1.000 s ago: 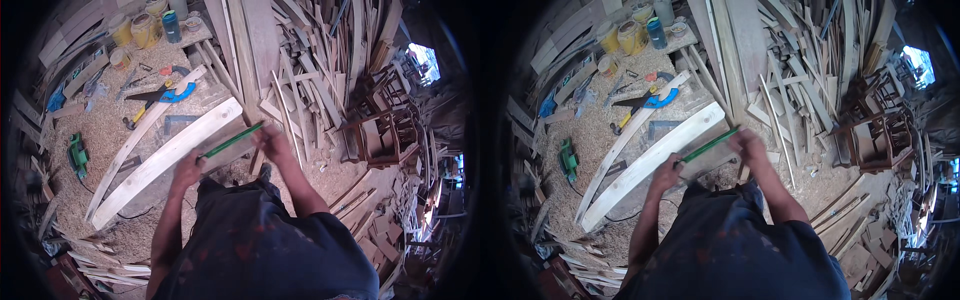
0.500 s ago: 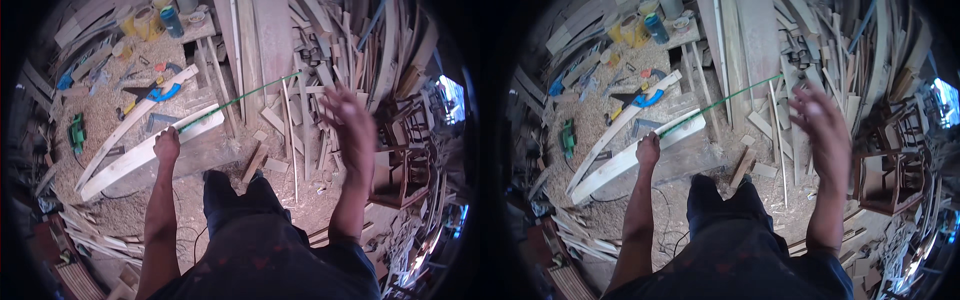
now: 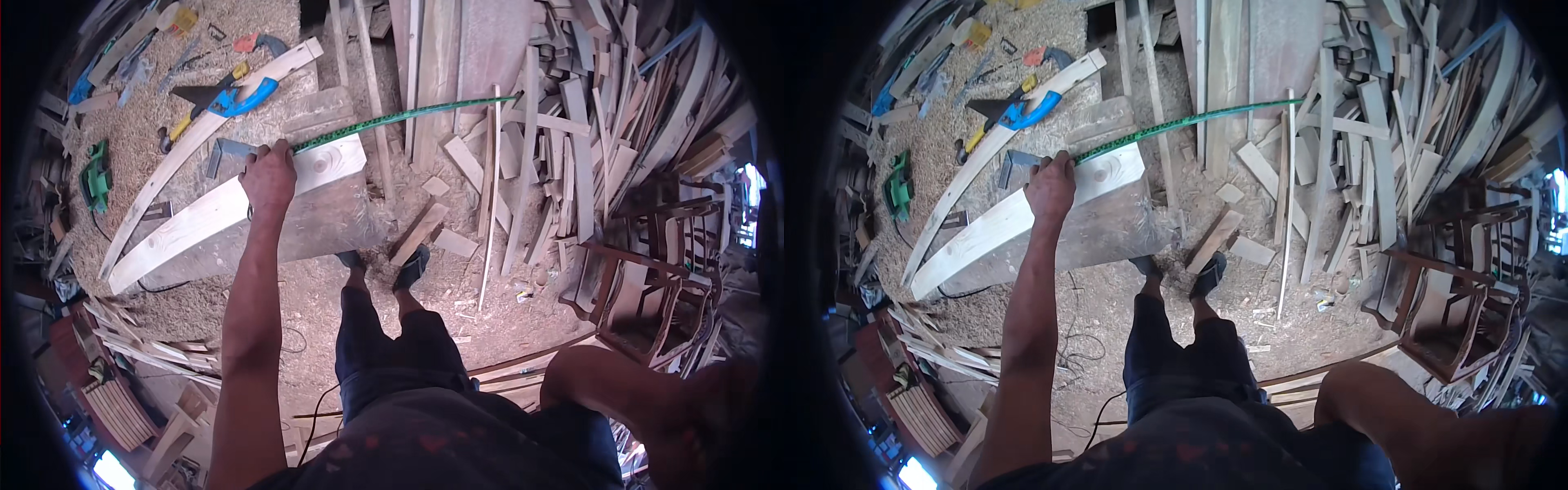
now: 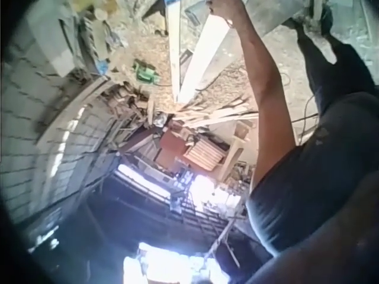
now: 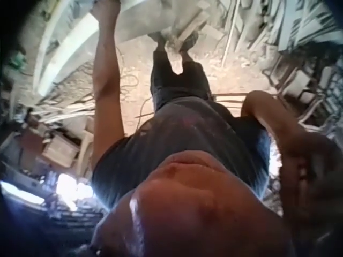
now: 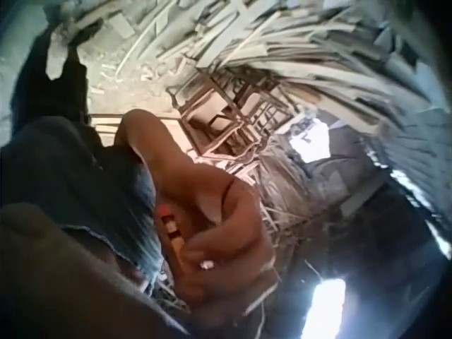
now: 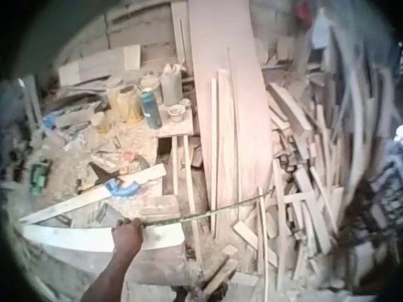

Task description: Measuring, marking, and sawing a wooden plank in a workshop setting.

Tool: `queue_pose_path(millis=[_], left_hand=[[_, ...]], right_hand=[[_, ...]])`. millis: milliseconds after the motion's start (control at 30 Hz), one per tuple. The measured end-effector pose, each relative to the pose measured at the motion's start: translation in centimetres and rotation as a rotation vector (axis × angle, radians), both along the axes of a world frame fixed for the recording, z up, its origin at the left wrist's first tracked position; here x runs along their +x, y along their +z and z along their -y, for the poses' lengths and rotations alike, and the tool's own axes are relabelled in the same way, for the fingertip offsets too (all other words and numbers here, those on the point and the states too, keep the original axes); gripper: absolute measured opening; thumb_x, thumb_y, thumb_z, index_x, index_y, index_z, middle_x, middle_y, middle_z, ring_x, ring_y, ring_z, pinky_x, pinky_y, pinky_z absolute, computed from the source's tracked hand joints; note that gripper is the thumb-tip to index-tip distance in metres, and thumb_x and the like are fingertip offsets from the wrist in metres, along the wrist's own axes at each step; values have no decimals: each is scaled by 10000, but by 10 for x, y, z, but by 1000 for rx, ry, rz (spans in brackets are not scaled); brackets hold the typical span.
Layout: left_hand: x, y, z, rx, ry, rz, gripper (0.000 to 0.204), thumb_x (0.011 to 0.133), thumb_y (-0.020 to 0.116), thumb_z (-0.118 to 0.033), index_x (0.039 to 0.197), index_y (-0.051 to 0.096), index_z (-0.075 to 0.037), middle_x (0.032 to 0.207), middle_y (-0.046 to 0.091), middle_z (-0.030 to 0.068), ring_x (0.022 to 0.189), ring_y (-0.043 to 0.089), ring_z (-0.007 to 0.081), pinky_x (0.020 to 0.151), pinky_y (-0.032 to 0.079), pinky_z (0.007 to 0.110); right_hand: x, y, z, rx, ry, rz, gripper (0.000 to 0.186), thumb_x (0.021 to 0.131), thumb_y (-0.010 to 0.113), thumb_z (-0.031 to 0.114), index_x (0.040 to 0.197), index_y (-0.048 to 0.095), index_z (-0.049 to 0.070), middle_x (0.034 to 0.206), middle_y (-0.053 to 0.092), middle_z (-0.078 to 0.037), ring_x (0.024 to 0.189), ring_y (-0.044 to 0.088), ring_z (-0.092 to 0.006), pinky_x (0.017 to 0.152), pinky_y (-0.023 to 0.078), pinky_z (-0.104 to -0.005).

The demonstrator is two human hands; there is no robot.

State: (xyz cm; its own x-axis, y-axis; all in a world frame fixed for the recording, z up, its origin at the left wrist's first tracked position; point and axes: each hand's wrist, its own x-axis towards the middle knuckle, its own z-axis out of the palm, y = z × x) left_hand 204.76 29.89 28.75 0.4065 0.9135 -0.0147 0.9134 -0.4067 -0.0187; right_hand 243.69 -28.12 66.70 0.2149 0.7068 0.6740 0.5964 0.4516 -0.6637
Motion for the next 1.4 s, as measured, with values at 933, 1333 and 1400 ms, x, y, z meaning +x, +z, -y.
queue_pose_path(millis=[933,1333,1400], left_hand=[[-22,-75,-8,274,-26,76,149,1001,732,-234,1149,739,-224,1107,689,40,1116,666,307,916,536,571],[-18,-83,-10,275,-21,72,205,986,747,-218,1191,746,-218,1129,686,50,1142,658,308,935,524,569],[-17,-84,-9,283,-26,70,214,980,752,-216,1194,746,-214,1137,685,53,1153,655,310,942,518,568]], right_hand=[[-186,-353,-358,-807,-204,-896,356,1143,660,260,1347,726,-24,876,762,-51,831,699,-144,751,557,-307],[-201,-431,-353,-773,-98,-728,210,1134,658,146,1266,721,-5,1035,801,-73,956,739,-115,898,586,-277],[-201,-439,-352,-861,-117,-710,178,1124,667,125,1243,718,2,1030,801,-66,981,741,-114,915,584,-279]])
